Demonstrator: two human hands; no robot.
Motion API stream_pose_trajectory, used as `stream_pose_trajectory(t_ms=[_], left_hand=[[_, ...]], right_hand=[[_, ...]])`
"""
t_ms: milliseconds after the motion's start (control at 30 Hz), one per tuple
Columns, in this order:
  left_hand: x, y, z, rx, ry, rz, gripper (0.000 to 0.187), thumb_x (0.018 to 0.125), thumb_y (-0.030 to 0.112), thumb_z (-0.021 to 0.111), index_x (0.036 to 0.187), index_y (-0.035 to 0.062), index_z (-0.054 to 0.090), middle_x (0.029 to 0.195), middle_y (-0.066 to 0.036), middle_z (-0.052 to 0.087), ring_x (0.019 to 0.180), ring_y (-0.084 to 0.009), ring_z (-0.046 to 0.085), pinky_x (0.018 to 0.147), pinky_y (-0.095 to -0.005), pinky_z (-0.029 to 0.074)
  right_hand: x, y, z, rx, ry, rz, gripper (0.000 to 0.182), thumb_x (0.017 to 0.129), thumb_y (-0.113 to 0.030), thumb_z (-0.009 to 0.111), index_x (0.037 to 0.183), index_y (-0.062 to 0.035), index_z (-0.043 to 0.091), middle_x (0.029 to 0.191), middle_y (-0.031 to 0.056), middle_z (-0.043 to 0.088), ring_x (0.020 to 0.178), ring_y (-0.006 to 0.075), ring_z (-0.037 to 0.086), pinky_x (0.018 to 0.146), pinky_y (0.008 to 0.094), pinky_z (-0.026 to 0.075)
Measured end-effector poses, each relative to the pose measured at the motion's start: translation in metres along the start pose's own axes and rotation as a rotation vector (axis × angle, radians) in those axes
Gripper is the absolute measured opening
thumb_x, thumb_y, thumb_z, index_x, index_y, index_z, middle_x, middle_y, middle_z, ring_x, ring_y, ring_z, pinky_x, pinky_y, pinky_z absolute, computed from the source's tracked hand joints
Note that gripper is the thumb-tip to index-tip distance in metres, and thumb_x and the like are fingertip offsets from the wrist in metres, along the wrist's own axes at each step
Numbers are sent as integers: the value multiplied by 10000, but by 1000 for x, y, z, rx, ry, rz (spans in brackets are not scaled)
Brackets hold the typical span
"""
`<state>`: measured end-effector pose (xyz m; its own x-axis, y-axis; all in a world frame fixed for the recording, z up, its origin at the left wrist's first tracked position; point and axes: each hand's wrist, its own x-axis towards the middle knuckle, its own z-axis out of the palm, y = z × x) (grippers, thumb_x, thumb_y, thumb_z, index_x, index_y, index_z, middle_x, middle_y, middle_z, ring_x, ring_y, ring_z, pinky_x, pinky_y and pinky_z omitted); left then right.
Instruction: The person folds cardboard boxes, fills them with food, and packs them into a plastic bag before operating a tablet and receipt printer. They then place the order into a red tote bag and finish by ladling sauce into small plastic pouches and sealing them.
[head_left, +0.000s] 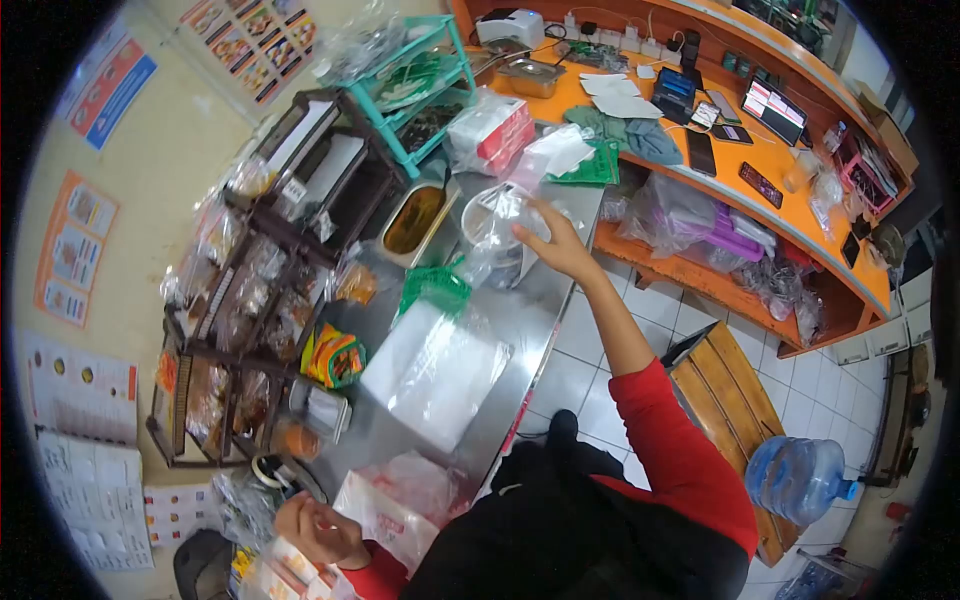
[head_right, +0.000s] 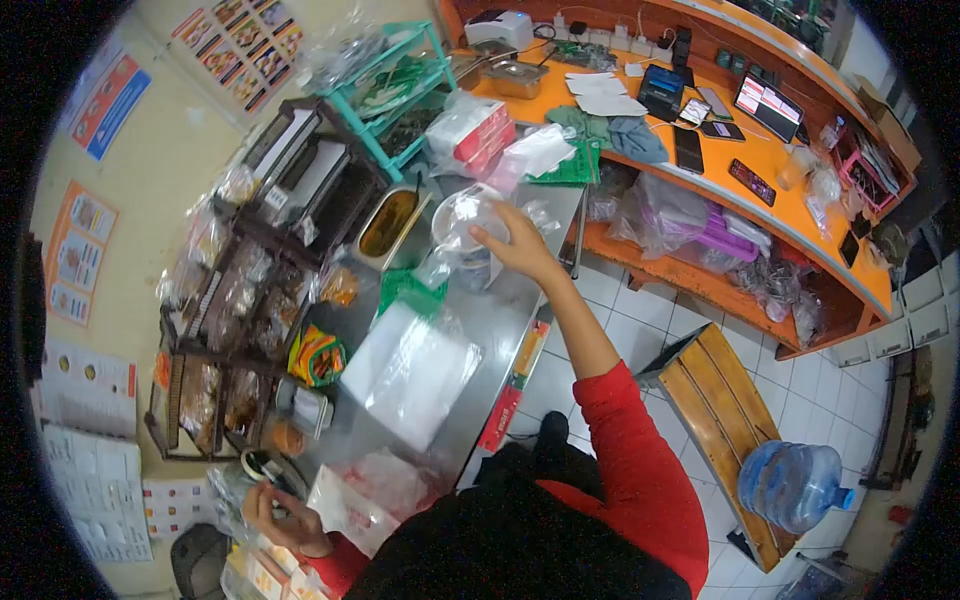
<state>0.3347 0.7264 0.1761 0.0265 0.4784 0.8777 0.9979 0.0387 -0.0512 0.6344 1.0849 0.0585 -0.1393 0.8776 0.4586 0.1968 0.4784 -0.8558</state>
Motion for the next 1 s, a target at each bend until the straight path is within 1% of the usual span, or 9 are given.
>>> stream_pose_trajectory(t_ms=[67,167,367,433,467,567,800,900,1000], left_hand=[[2,-1,33,-56,-155,43,284,697,-107,514,950,13,559,905,-159,601,803,-321,584,705,-398,467],[10,3,66,-76,-377,70,319,680,-100,530,963,28,599,945,-135,624,827,-306,608,718,-386,479],[-4,-7,92,23,-513,-110,297,687,-96,527,951,4,616,894,-135,637,772,-291,625,657,-358,493],[7,-5,97,70,-491,-130,226,747,-74,517,930,4,623,909,-140,642,853,-337,627,863,-463,433],[16,-6,105,88,-482,-148,195,778,-62,511,920,4,627,917,-142,645,894,-360,628,967,-515,402],[35,-7,131,142,-456,-197,143,787,-76,544,885,-2,618,870,-150,652,748,-329,639,642,-385,512],[90,35,224,-303,-358,-361,169,746,-51,537,888,0,611,832,-146,640,682,-256,616,597,-316,482],[145,106,258,-1025,-12,-861,113,835,72,524,769,-10,562,770,-138,588,654,-223,567,599,-316,468],[176,171,308,-1384,-183,-874,124,796,122,566,786,-1,563,733,-155,565,600,-202,520,576,-318,462]], right_hand=[[22,42,-8,512,-156,141,334,894,-247,585,1064,34,642,817,120,681,856,192,647,803,347,500],[64,113,-29,465,154,297,283,881,-189,561,1043,28,644,814,113,683,776,212,653,770,348,505],[163,246,-58,-818,152,-339,188,772,-110,587,916,-34,682,814,156,665,736,312,636,733,385,516],[173,271,-58,-1224,4,64,185,708,-122,651,882,-105,710,777,110,660,719,301,639,699,393,511],[178,269,-62,-1074,-43,143,157,704,-136,652,846,-120,716,774,101,660,717,291,640,683,387,509],[188,265,-70,-944,-186,177,113,691,-183,670,780,-131,718,801,100,670,753,275,650,678,384,515],[234,279,-109,-335,-209,402,156,698,-93,669,828,-13,700,716,94,662,640,198,640,588,305,525],[252,241,-114,63,-218,590,133,741,-61,684,832,36,671,732,56,637,622,120,596,547,243,511],[265,244,-118,168,-391,672,114,783,-73,679,865,6,670,780,35,647,669,103,598,558,233,493]])
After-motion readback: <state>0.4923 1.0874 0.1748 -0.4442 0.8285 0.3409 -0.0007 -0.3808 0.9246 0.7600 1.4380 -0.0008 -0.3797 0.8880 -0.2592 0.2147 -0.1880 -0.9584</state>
